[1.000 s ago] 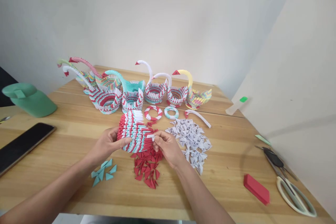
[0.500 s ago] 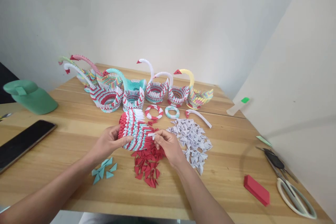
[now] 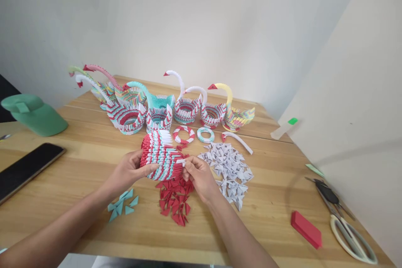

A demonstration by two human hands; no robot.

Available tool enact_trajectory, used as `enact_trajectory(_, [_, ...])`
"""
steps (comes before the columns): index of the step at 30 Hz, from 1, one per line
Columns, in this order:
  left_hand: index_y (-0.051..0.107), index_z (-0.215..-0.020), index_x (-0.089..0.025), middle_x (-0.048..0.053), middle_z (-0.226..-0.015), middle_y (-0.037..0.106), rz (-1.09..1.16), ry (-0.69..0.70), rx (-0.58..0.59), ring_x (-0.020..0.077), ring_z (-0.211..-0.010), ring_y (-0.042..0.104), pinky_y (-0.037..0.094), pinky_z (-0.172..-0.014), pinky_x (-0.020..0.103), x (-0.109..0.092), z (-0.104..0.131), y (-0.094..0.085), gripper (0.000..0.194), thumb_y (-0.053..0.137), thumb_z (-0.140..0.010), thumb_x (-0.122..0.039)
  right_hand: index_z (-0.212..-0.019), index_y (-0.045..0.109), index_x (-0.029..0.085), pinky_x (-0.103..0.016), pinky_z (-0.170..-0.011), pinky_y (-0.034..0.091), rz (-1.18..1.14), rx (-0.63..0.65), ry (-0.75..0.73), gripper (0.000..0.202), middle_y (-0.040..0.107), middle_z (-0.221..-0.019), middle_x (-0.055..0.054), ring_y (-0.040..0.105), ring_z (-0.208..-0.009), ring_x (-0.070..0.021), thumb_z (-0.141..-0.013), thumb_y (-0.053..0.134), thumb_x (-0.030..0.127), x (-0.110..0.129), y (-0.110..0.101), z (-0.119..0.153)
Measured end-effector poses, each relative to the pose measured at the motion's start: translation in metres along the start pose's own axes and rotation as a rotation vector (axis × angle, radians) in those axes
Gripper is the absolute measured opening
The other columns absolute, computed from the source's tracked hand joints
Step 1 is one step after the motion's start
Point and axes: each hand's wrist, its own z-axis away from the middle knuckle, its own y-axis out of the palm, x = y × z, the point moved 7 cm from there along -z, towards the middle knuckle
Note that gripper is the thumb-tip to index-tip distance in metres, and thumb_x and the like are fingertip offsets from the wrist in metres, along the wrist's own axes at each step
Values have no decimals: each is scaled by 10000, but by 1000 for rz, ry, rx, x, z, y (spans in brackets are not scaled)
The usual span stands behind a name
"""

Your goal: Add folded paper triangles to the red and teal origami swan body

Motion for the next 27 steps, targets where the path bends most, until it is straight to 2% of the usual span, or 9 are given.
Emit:
enact_trajectory(5, [572, -738, -142, 5, -664, 571, -2, 9, 0, 137, -626, 496, 424, -597, 259, -2, -1, 0, 342, 702, -726, -458, -662, 573, 186, -238, -504, 287, -10, -9, 9, 370, 485, -531, 47, 390, -492, -95, -717, 788, 481, 1, 1, 1])
enact_trajectory(13, [531, -703, -149, -7, -640, 527, -19, 13, -4, 126, -604, 462, 408, -576, 252, -1, -1, -2, 353, 693, -732, -461, -663, 572, 191, -243, -507, 294, 6, -20, 14, 378, 484, -529, 48, 387, -488, -99, -704, 791, 497, 0, 1, 0])
enact_trajectory(20, [570, -722, -140, -4, -640, 556, -4, 16, -14, 129, -609, 485, 412, -571, 244, -4, 0, -3, 339, 710, -726, -449, -671, 578, 186, -238, -517, 292, 1, 3, 10, 346, 494, -528, 47, 399, -493, -93, -742, 773, 464, -1, 1, 1])
enact_trajectory(27, [584, -715, -139, 0, -630, 566, -7, 10, -26, 130, -600, 487, 408, -555, 240, -3, 0, -4, 326, 732, -706, -430, -656, 571, 187, -245, -512, 289, 30, -16, 11, 391, 477, -524, 48, 388, -490, -98, -706, 784, 511, 3, 2, 1])
